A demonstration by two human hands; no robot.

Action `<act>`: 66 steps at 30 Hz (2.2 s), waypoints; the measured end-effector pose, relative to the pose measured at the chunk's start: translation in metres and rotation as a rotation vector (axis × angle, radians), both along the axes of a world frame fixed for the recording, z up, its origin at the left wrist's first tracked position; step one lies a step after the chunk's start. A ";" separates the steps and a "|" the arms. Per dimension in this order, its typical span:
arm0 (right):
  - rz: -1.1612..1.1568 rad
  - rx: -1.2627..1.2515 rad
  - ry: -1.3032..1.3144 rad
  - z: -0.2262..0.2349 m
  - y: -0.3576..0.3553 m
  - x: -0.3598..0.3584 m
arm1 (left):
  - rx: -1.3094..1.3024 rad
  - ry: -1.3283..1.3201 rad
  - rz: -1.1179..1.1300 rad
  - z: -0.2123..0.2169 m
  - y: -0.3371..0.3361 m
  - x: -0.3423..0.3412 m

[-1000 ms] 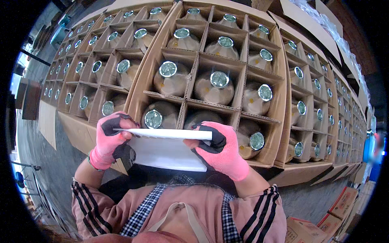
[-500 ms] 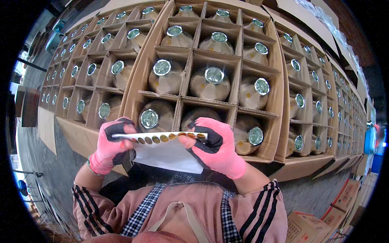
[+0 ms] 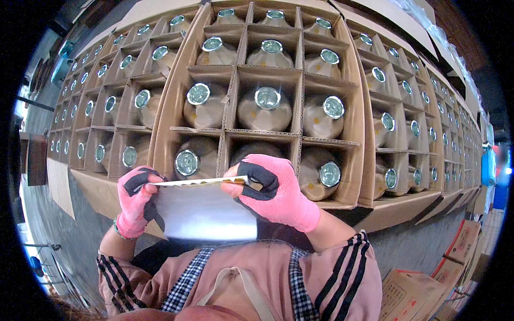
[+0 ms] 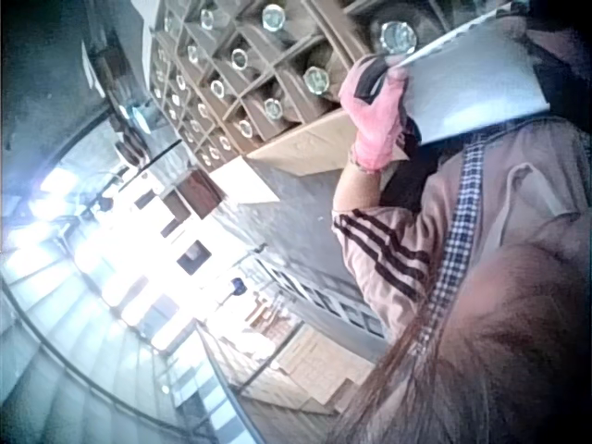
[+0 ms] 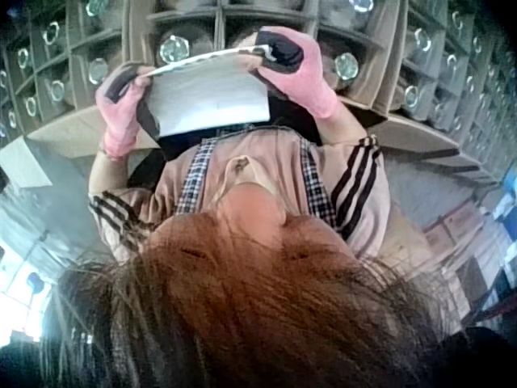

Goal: The person applies round stickers to the lids of glass jars arranged in a cardboard box. They peel each sticker from a sheet and press it onto the jar lid one by one, working across multiple rows of jars.

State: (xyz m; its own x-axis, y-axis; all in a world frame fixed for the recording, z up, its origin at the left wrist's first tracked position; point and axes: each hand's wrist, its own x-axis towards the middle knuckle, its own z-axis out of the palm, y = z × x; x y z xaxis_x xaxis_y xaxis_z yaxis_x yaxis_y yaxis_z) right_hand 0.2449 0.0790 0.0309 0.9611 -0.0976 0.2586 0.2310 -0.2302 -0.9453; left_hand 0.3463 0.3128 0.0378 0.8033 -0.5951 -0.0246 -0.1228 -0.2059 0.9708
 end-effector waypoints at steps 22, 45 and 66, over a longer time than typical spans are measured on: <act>-0.016 0.077 0.004 -0.019 0.003 0.006 | 0.018 0.172 0.041 -0.004 0.000 0.005; -0.048 0.061 -0.151 -0.024 -0.003 0.004 | 0.083 0.122 0.022 -0.007 0.000 0.007; -0.176 -0.404 -0.334 -0.009 -0.003 0.006 | 0.052 0.177 0.045 -0.007 0.001 0.007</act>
State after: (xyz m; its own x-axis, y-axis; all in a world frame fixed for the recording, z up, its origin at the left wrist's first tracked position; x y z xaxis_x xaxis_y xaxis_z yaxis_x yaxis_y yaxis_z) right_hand 0.2509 0.0756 0.0214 0.7985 -0.0792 0.5968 0.4283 -0.6219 -0.6556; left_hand 0.3528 0.3142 0.0303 0.8093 -0.5529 -0.1982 0.0597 -0.2582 0.9642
